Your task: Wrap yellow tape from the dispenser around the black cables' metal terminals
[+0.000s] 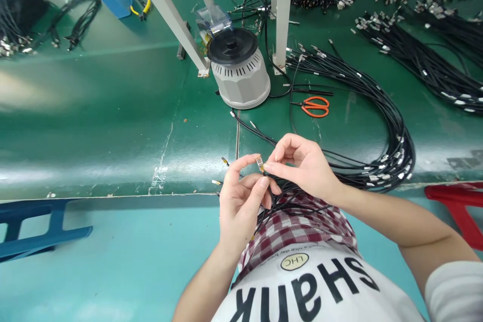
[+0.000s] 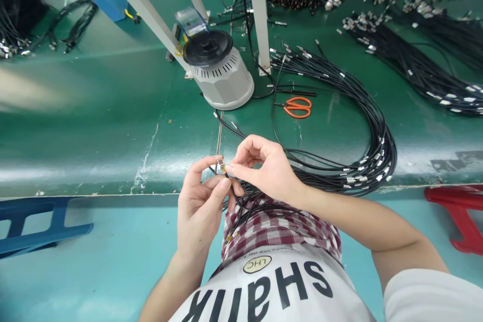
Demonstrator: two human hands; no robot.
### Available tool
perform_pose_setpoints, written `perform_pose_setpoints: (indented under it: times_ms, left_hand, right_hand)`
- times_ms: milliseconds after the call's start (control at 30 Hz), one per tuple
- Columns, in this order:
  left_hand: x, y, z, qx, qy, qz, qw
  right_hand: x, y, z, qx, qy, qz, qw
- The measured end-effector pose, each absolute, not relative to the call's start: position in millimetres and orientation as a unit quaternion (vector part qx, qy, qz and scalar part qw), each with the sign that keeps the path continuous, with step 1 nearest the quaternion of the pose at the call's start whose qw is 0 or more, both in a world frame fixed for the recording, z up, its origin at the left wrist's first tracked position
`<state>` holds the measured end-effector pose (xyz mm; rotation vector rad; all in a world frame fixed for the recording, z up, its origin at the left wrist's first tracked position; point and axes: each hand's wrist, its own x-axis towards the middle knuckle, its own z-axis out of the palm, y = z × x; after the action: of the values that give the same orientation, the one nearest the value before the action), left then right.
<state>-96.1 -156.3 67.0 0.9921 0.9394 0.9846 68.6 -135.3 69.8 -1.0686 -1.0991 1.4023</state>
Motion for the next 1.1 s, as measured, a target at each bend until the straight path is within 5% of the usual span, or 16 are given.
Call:
perform_pose_setpoints:
  times_ms: [433,1100]
  left_hand:
    - [-89.2,-150.4,70.3,0.438,0.463,0.457,0.620]
    - [-95.7,-148.2,62.4,0.366,0.452,0.430,0.691]
  right_hand:
    - [57.6,-143.4,69.1,-0.475,-0.498,0.499,0.527]
    - [65.2,-141.6,75.9,-0.475,-0.557,0.437,0.523]
